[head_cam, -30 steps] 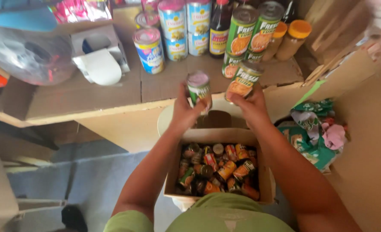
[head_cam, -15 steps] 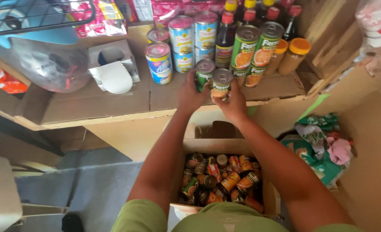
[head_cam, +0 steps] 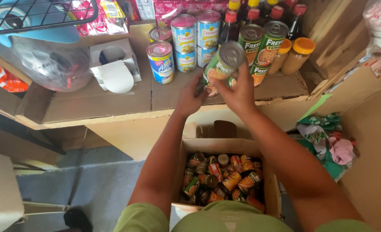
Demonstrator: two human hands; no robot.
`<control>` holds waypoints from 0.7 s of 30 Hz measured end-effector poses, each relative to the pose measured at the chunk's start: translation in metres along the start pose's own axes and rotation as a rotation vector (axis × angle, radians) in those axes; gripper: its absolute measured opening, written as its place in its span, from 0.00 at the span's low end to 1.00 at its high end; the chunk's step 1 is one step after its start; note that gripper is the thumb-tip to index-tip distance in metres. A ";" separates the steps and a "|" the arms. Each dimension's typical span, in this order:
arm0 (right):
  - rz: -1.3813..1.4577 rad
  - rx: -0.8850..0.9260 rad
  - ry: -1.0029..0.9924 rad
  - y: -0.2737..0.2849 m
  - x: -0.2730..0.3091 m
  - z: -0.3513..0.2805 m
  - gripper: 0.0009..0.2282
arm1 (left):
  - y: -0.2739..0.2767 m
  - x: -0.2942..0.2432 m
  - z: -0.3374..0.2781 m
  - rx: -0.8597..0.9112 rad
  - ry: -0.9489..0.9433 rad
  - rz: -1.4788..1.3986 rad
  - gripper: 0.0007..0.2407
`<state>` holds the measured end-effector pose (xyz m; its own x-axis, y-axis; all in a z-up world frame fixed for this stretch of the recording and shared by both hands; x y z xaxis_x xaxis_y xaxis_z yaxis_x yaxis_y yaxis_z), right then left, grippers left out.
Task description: Stocking and organizing various grocery items including cans, noodle packets, and sauce bottles on retail shelves.
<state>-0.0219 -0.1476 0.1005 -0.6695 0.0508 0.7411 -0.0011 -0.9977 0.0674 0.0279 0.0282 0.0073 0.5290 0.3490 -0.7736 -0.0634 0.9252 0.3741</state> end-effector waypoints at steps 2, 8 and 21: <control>-0.135 0.021 0.045 -0.002 -0.002 0.012 0.28 | 0.000 -0.002 0.000 0.007 0.000 0.039 0.28; -0.470 0.008 0.048 -0.008 -0.026 0.024 0.42 | 0.002 -0.011 0.001 -0.009 -0.010 0.080 0.28; -0.500 0.013 0.086 -0.012 -0.046 0.012 0.41 | 0.000 -0.014 0.000 -0.074 -0.041 0.184 0.28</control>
<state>0.0178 -0.1372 0.0736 -0.6484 0.5177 0.5583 -0.3282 -0.8517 0.4086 0.0205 0.0228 0.0184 0.5364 0.5085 -0.6736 -0.2233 0.8552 0.4678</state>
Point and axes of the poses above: each hand's wrist, its own z-axis towards the middle knuckle, its own y-axis out of the back of the hand, x = y × z, the point moved 3 cm from there along z, towards the middle knuckle, and after that the axes turned 3 degrees about -y, right-handed, at the moved point
